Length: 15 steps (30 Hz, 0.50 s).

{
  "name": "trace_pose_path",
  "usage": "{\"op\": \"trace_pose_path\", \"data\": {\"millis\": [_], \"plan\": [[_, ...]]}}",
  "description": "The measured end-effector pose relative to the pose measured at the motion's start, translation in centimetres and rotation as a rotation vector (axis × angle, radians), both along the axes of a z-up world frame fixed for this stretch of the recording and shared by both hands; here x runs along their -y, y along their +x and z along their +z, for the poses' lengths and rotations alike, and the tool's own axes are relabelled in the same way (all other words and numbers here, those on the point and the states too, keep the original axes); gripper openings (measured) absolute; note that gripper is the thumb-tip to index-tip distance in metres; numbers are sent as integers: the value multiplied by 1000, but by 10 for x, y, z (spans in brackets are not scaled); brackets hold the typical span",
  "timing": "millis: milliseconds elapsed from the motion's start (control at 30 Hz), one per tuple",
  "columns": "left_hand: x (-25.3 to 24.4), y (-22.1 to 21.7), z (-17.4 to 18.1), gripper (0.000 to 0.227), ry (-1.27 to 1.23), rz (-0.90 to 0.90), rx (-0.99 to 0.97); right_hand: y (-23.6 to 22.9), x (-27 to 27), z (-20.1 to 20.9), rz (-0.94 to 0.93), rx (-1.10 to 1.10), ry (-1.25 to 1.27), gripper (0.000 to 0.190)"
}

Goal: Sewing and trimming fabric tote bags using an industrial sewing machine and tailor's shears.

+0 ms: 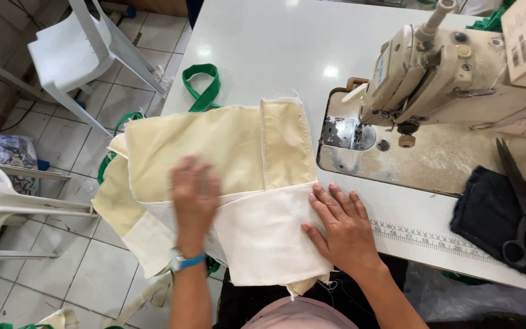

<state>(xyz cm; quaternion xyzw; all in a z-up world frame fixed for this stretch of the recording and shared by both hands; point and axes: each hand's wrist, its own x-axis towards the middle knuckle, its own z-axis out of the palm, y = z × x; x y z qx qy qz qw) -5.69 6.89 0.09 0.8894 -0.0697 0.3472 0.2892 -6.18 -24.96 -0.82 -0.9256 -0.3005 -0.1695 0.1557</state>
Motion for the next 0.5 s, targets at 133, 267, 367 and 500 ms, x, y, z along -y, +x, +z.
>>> {"op": "trace_pose_path", "data": {"millis": [133, 267, 367, 500], "plan": [[-76, -33, -18, 54, 15, 554, -306, 0, 1, -15, -46, -17, -34, 55], [-87, -38, -11, 78, -161, 558, -416, 0, 2, -25, -86, -47, -54, 57], [-104, -40, -34, 47, 2, 590, -318, 0, 1, -24, -90, -50, -35, 56], [-96, -31, 0, 35, 198, 651, -295, -1, -2, -22, -116, -43, -31, 55]]}}
